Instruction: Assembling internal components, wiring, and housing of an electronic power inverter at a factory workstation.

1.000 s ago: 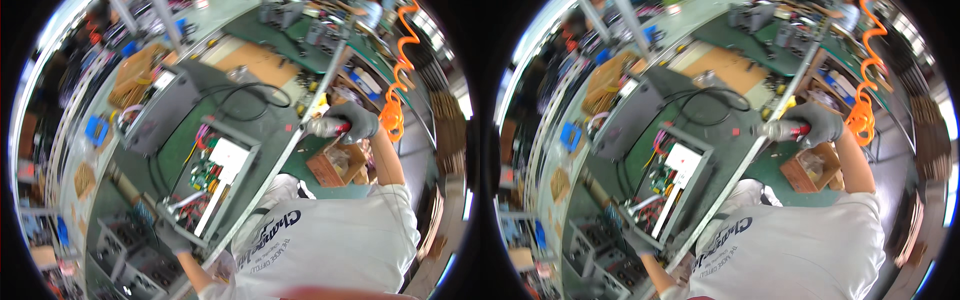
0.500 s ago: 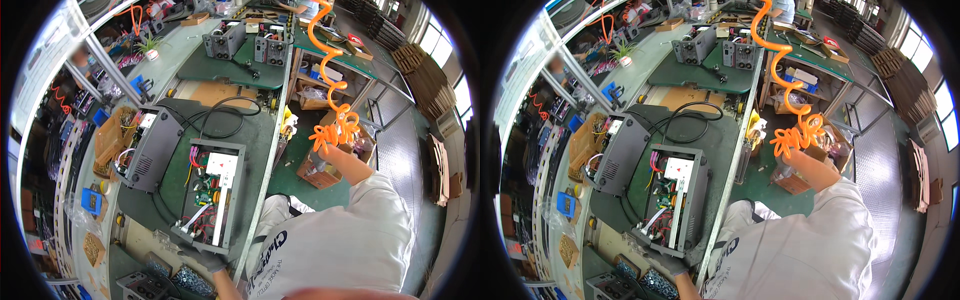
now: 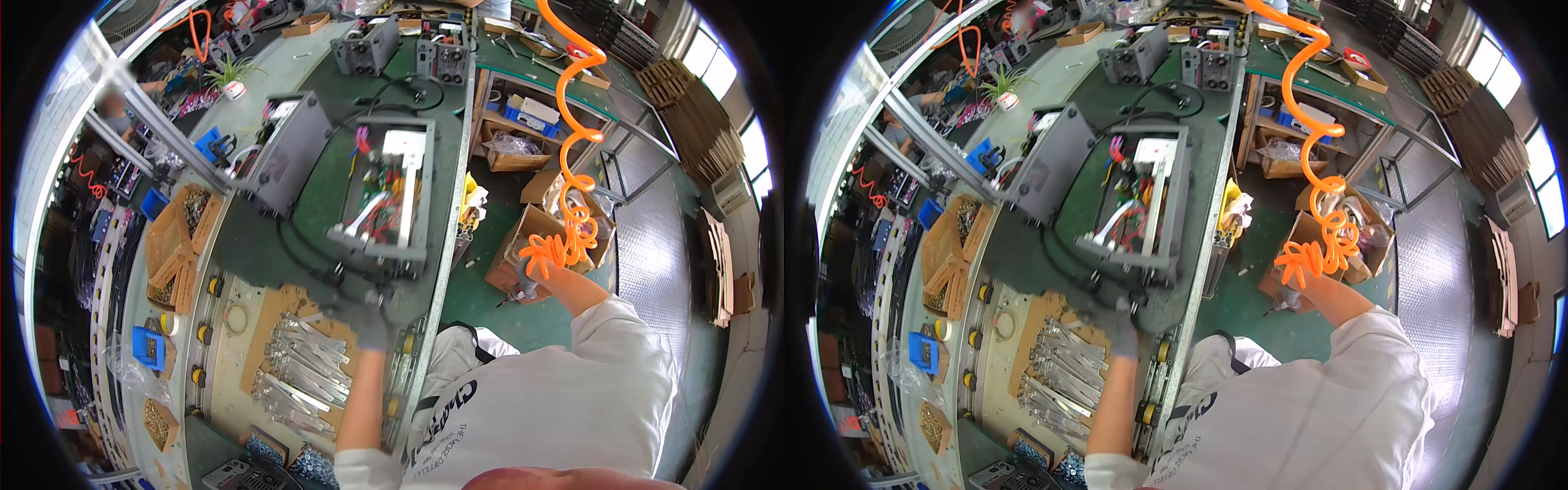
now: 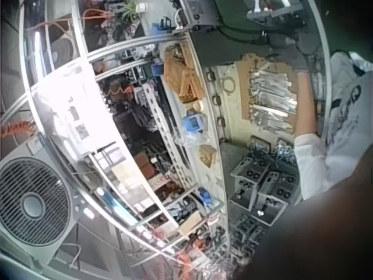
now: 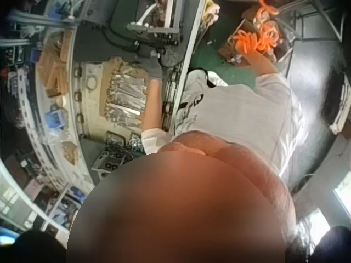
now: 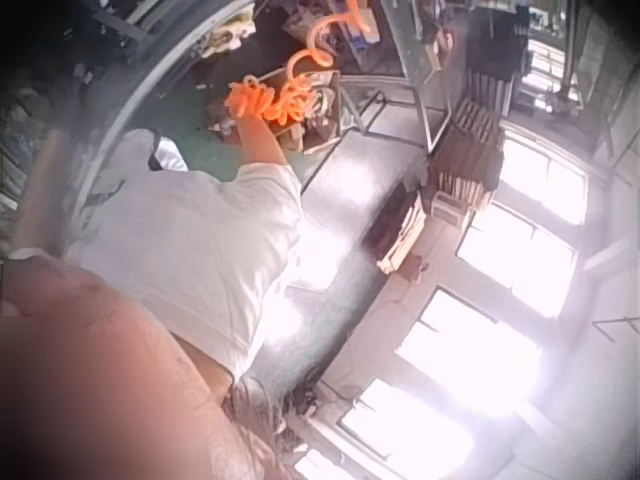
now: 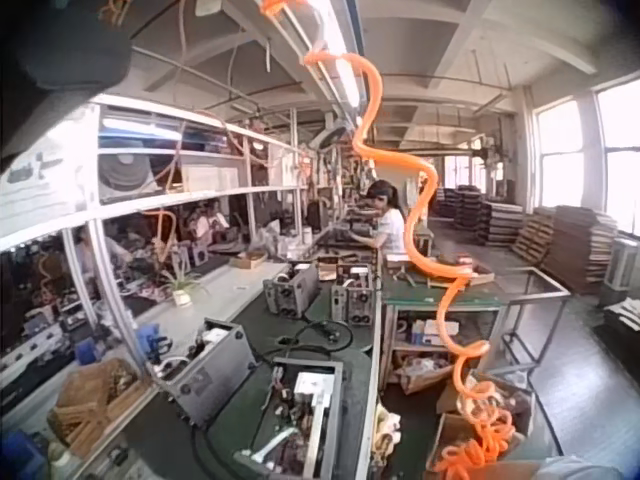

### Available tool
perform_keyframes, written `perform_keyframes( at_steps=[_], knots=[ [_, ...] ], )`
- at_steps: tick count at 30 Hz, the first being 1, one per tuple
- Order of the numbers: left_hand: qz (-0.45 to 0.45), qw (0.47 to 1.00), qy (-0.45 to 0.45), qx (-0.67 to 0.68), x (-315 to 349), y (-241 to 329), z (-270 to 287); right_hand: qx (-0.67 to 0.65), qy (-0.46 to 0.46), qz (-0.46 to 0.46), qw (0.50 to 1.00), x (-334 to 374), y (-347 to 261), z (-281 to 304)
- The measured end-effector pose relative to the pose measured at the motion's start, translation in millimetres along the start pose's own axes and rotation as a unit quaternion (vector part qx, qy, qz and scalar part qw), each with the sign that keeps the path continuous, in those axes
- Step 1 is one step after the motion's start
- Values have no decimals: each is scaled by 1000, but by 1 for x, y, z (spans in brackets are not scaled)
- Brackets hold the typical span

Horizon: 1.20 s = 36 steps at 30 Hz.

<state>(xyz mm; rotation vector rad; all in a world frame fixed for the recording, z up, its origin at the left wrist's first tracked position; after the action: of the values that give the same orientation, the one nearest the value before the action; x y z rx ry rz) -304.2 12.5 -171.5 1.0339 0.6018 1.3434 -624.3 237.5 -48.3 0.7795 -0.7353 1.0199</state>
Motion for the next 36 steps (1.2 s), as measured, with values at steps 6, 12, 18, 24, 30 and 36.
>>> perform_keyframes(
  at_steps=[6, 12, 18, 24, 30, 36],
  knots=[
    [-107, 990, -94, 17, -52, 104, -43, 63, -29, 24, 997, -23, -3, -23],
    [-197, 977, -61, -60, 2, 108, -1, 61, -84, 3, 995, -63, 14, -9],
    [-111, 990, 73, -42, 55, 35, 105, 33, -87, -13, 996, -50, 41, -37],
    [-16, 988, 138, -71, 116, -3, 192, 4, -21, 6, 1000, -68, 30, 55],
    [-4, 984, 175, -33, 165, -55, 217, -121, -146, -43, 981, -86, 16, 104],
    [67, 969, 239, 18, 196, -90, 232, 30, -181, -75, 980, -80, -19, 130]
  ],
)
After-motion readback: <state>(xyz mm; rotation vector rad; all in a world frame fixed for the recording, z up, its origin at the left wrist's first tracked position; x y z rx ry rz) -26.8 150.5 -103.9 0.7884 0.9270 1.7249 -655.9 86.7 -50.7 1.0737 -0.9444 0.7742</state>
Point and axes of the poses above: each hand's wrist, its own x-axis away from the middle knuckle, its own z-axis out of the back of the hand, y = z × x, the point moved 7 cm from there along -x, towards the middle knuckle, and after that the axes turned 5 degrees about -y, right-handed, at the moved point
